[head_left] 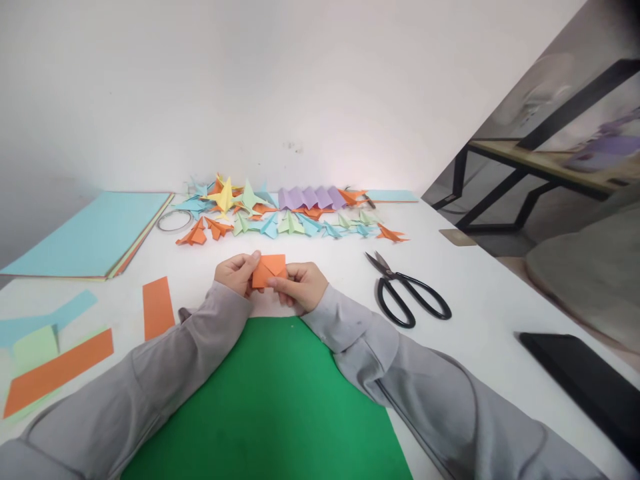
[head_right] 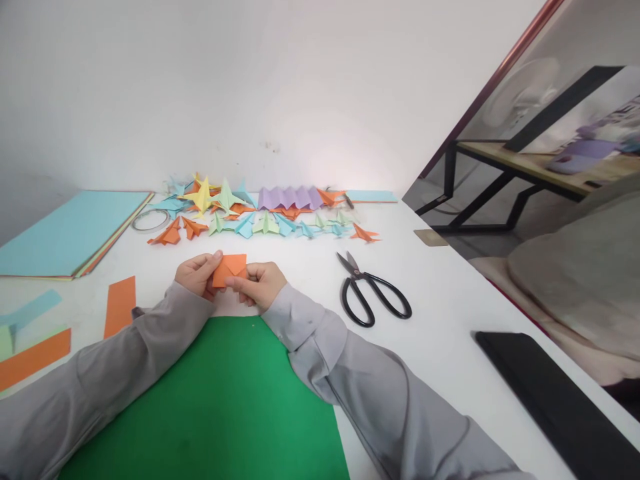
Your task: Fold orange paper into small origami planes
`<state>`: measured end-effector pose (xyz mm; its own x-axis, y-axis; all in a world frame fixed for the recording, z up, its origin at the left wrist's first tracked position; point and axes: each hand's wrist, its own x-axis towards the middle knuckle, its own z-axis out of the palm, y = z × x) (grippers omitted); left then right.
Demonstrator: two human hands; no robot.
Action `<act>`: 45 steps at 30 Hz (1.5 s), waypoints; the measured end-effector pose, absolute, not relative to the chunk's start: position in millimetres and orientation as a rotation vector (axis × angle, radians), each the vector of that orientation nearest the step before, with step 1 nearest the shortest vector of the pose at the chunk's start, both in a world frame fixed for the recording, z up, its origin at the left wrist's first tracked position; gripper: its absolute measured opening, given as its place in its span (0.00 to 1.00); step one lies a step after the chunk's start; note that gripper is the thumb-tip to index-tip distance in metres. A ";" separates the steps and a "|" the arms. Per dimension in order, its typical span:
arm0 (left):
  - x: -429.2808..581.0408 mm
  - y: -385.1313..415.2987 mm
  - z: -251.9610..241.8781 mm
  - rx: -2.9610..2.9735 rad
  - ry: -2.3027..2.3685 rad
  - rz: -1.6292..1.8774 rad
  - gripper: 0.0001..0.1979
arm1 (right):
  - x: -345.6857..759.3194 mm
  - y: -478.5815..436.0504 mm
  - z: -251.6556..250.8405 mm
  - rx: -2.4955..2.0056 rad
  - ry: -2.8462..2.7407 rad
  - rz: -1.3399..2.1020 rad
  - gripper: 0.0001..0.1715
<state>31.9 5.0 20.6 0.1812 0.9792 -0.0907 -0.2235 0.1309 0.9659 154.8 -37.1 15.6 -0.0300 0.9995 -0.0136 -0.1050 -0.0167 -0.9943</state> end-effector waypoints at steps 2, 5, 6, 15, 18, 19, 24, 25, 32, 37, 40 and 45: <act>30.7 5.1 23.0 0.976 0.923 1.115 0.16 | 155.7 -34.0 11.3 -1.117 -1.042 1.217 0.23; 28.3 2.9 26.2 0.975 0.868 1.018 0.13 | 158.4 -27.1 4.5 -1.080 -0.836 1.138 0.23; 27.6 1.7 26.8 1.011 0.856 0.960 0.12 | 159.3 -25.0 2.8 -1.055 -0.772 1.126 0.23; 28.5 -0.1 21.6 1.133 0.824 0.907 0.13 | 161.7 -23.9 1.3 -0.936 -0.834 1.233 0.18; 29.7 1.9 17.9 1.116 0.798 0.989 0.14 | 161.8 -26.0 2.9 -0.933 -0.876 1.294 0.18; 30.0 2.6 16.5 1.101 0.798 1.023 0.16 | 161.6 -26.8 3.8 -0.943 -0.893 1.310 0.18; 30.2 6.5 10.5 1.069 0.858 1.140 0.16 | 160.1 -31.2 6.7 -1.030 -0.992 1.288 0.17; 30.0 6.9 9.9 1.087 0.862 1.139 0.15 | 159.9 -31.6 6.4 -1.037 -0.992 1.263 0.17; 29.0 4.9 12.8 1.143 0.862 1.104 0.14 | 158.0 -31.8 2.5 -1.038 -0.979 1.137 0.20; 29.2 2.3 16.1 1.163 0.870 1.098 0.15 | 157.5 -32.6 3.2 -1.051 -0.968 1.132 0.19; 29.5 1.1 17.1 1.171 0.858 1.094 0.14 | 158.0 -31.9 1.9 -1.035 -0.943 1.148 0.19; 29.1 2.9 15.5 1.146 0.881 1.077 0.12 | 158.8 -31.0 -1.7 -1.028 -0.917 1.141 0.21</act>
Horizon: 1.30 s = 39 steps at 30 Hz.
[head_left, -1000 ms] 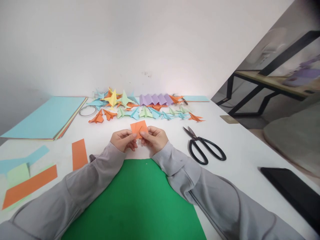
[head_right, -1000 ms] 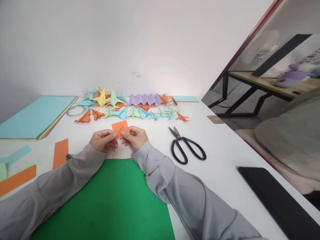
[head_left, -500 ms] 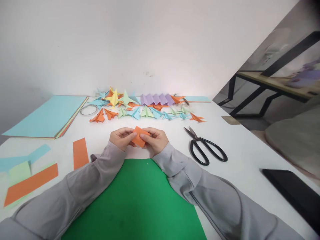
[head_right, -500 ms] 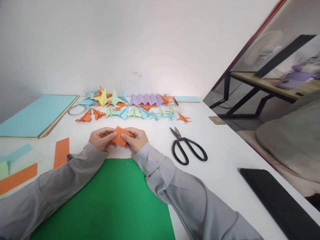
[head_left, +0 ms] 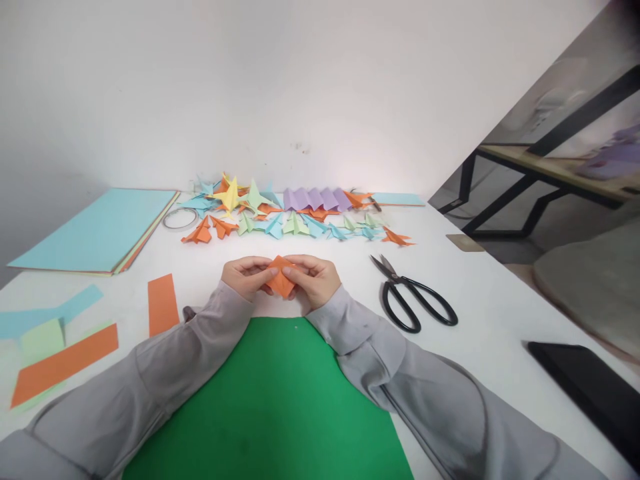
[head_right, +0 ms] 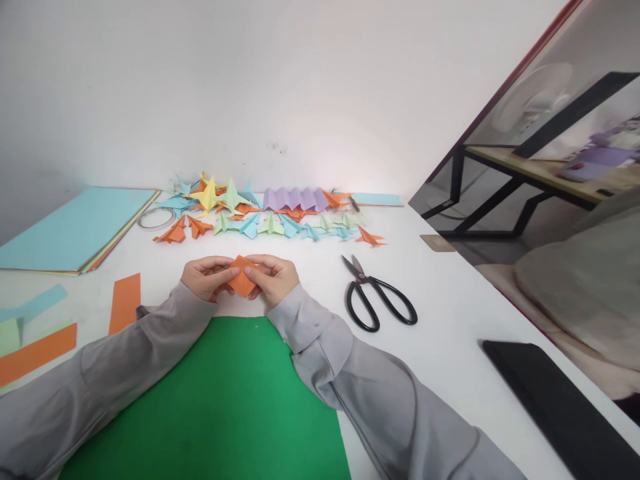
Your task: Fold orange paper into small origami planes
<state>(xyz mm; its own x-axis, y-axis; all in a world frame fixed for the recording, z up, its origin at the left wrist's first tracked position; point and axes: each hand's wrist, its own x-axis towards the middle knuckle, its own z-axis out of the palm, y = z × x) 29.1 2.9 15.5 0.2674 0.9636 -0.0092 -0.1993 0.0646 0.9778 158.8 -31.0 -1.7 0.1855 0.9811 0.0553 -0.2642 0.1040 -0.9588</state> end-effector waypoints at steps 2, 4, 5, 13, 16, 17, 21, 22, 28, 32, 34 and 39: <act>28.7 4.2 14.2 1.132 0.882 1.068 0.12 | 159.0 -31.2 -2.2 -1.017 -0.913 1.149 0.20; 28.4 5.0 13.5 1.116 0.884 1.066 0.12 | 159.1 -31.7 -1.8 -1.002 -0.909 1.165 0.19; 28.3 5.1 13.4 1.109 0.885 1.068 0.12 | 159.1 -31.9 -1.3 -0.995 -0.907 1.172 0.18; 27.5 5.9 14.5 1.063 0.850 1.061 0.15 | 156.7 -30.7 3.4 -0.955 -0.805 1.205 0.16; 26.4 7.5 15.1 1.016 0.828 1.031 0.15 | 157.1 -30.2 3.9 -0.939 -0.787 1.222 0.17; 26.1 7.9 15.6 1.002 0.821 1.022 0.14 | 157.3 -30.1 4.0 -0.939 -0.786 1.227 0.17; 25.5 8.3 17.9 0.963 0.820 1.011 0.12 | 158.2 -30.3 3.9 -0.951 -0.798 1.239 0.17; 25.4 8.2 18.4 0.958 0.821 1.013 0.12 | 158.5 -30.4 3.9 -0.951 -0.798 1.243 0.17; 24.9 9.2 19.3 0.919 0.803 1.008 0.11 | 160.5 -30.4 3.2 -0.915 -0.800 1.310 0.14; 24.4 9.7 19.1 0.915 0.801 0.998 0.10 | 160.6 -30.2 2.8 -0.919 -0.796 1.299 0.14; 24.4 9.4 19.4 0.916 0.804 0.998 0.10 | 160.0 -30.5 3.0 -0.924 -0.798 1.289 0.14; 24.9 9.2 20.0 0.926 0.808 0.999 0.10 | 159.3 -30.7 2.4 -0.911 -0.786 1.264 0.12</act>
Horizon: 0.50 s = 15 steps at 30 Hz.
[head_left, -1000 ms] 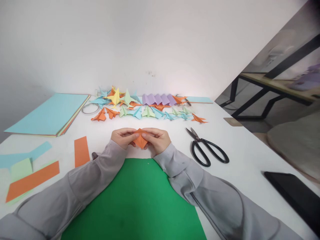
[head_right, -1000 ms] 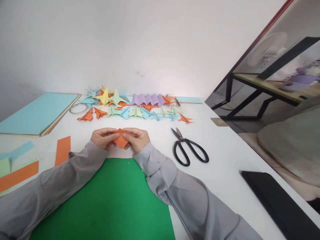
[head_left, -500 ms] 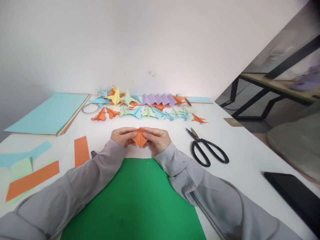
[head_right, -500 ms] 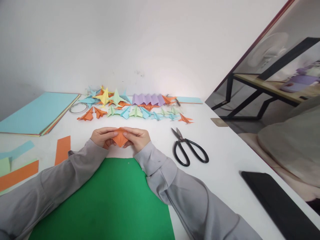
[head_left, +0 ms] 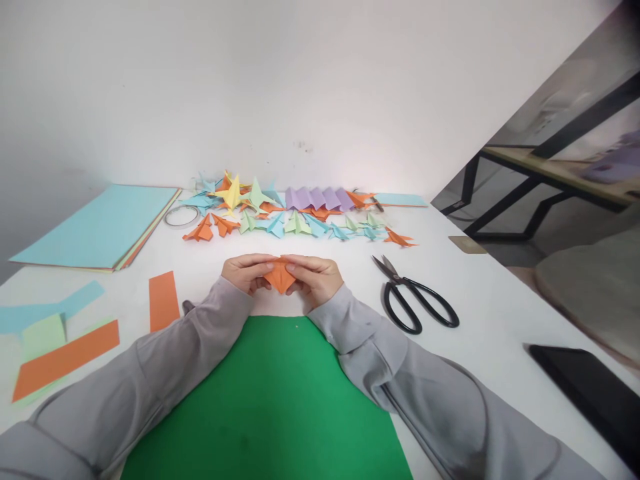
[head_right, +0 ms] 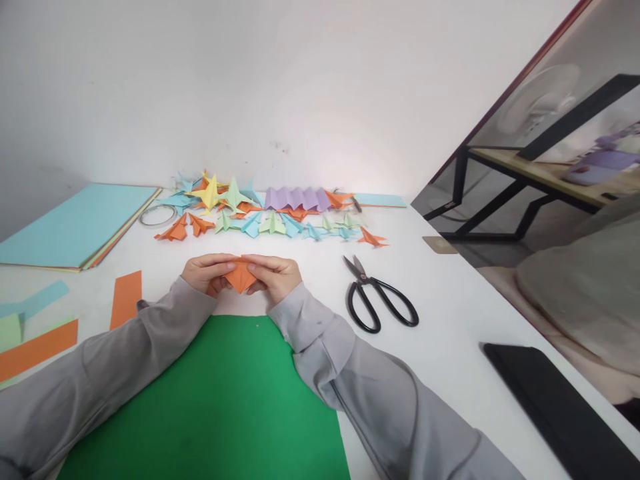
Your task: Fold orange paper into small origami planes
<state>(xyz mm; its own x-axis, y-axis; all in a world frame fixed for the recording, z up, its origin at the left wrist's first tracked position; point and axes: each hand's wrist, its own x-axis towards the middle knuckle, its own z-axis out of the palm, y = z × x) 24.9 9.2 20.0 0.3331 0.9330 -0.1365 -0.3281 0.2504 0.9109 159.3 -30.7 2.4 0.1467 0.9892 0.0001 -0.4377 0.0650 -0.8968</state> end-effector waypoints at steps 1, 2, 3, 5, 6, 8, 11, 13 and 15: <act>24.8 9.5 19.7 0.934 0.804 1.001 0.10 | 159.5 -30.5 1.9 -0.906 -0.794 1.266 0.12; 24.5 9.8 19.3 0.944 0.799 1.004 0.10 | 159.9 -30.3 1.2 -0.902 -0.806 1.271 0.11; 24.2 10.3 18.7 0.956 0.796 1.007 0.10 | 160.3 -30.1 0.6 -0.899 -0.815 1.274 0.11; 23.3 11.3 17.7 0.977 0.789 0.998 0.10 | 161.3 -29.6 -0.4 -0.899 -0.826 1.273 0.10; 22.9 11.6 17.4 0.980 0.778 0.980 0.12 | 161.7 -29.5 -0.7 -0.900 -0.829 1.269 0.10; 22.8 11.8 17.1 0.964 0.744 0.941 0.13 | 162.0 -29.3 -0.8 -0.895 -0.835 1.255 0.09; 24.2 10.5 17.3 0.977 0.744 0.933 0.14 | 161.3 -29.6 -0.3 -0.881 -0.858 1.236 0.09; 25.5 9.3 17.2 1.028 0.773 0.944 0.14 | 160.4 -29.8 -0.2 -0.878 -0.876 1.223 0.08; 26.2 8.4 16.9 1.054 0.774 0.938 0.14 | 159.8 -29.7 -0.7 -0.881 -0.884 1.205 0.08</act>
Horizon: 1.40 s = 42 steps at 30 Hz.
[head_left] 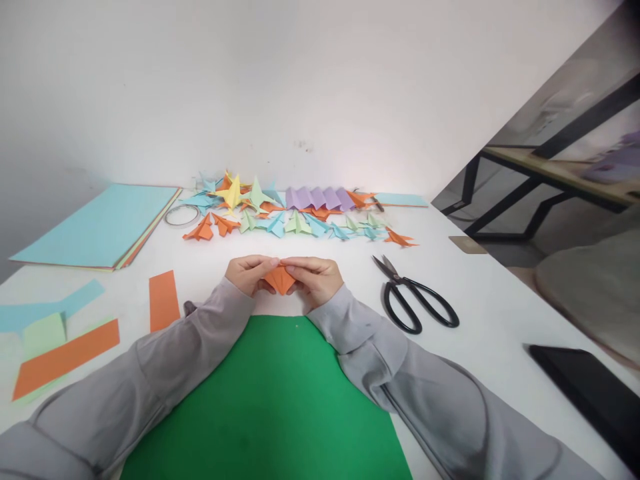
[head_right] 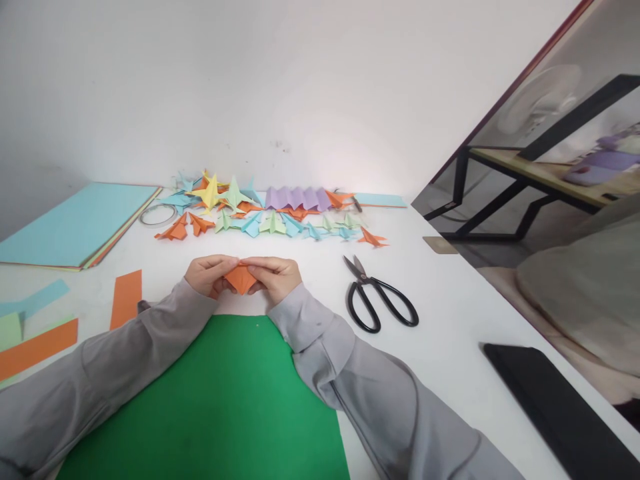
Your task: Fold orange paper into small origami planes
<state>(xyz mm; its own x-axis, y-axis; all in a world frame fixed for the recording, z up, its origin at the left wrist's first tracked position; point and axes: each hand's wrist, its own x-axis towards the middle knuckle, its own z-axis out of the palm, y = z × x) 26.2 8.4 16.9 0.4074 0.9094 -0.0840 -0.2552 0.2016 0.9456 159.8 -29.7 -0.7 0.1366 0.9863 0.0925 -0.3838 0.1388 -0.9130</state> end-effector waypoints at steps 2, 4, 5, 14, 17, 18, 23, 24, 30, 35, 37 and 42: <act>26.3 8.0 16.2 1.056 0.765 0.935 0.14 | 160.1 -29.5 -1.7 -0.885 -0.890 1.201 0.10; 26.2 7.9 15.3 1.076 0.778 0.949 0.14 | 161.2 -29.1 -2.6 -0.888 -0.895 1.218 0.15; 26.1 7.9 14.7 1.094 0.794 0.963 0.14 | 161.9 -28.9 -2.8 -0.890 -0.891 1.234 0.17; 27.7 8.8 9.5 1.162 0.893 1.075 0.14 | 161.2 -28.8 -0.4 -0.928 -0.867 1.273 0.14; 28.2 8.2 9.9 1.193 0.918 1.070 0.14 | 160.2 -28.7 -2.1 -0.903 -0.894 1.247 0.14; 28.3 7.8 10.3 1.198 0.920 1.069 0.14 | 160.2 -28.7 -2.6 -0.893 -0.898 1.244 0.14; 28.7 6.4 12.1 1.187 0.883 1.038 0.13 | 160.7 -28.3 -3.2 -0.862 -0.886 1.256 0.14; 28.6 6.5 12.2 1.177 0.871 1.027 0.13 | 160.7 -28.3 -3.1 -0.861 -0.885 1.259 0.14; 27.3 7.6 12.6 1.240 0.874 1.022 0.13 | 160.1 -27.9 -3.4 -0.879 -0.866 1.243 0.14; 25.9 5.5 15.2 1.336 0.879 1.027 0.13 | 159.4 -29.8 -1.0 -0.924 -0.893 1.260 0.17; 25.4 4.7 16.2 1.372 0.871 1.014 0.14 | 159.2 -30.5 0.3 -0.954 -0.935 1.251 0.17; 24.8 4.2 16.3 1.398 0.821 0.969 0.15 | 160.0 -30.1 0.6 -0.945 -0.953 1.292 0.19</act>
<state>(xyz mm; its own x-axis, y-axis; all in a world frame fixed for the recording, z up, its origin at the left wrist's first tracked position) 24.8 4.2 16.3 0.4064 0.9096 0.0862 -0.0650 -0.0652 0.9957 160.0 -30.1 0.6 0.0436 0.9984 0.0369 -0.3301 0.0493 -0.9427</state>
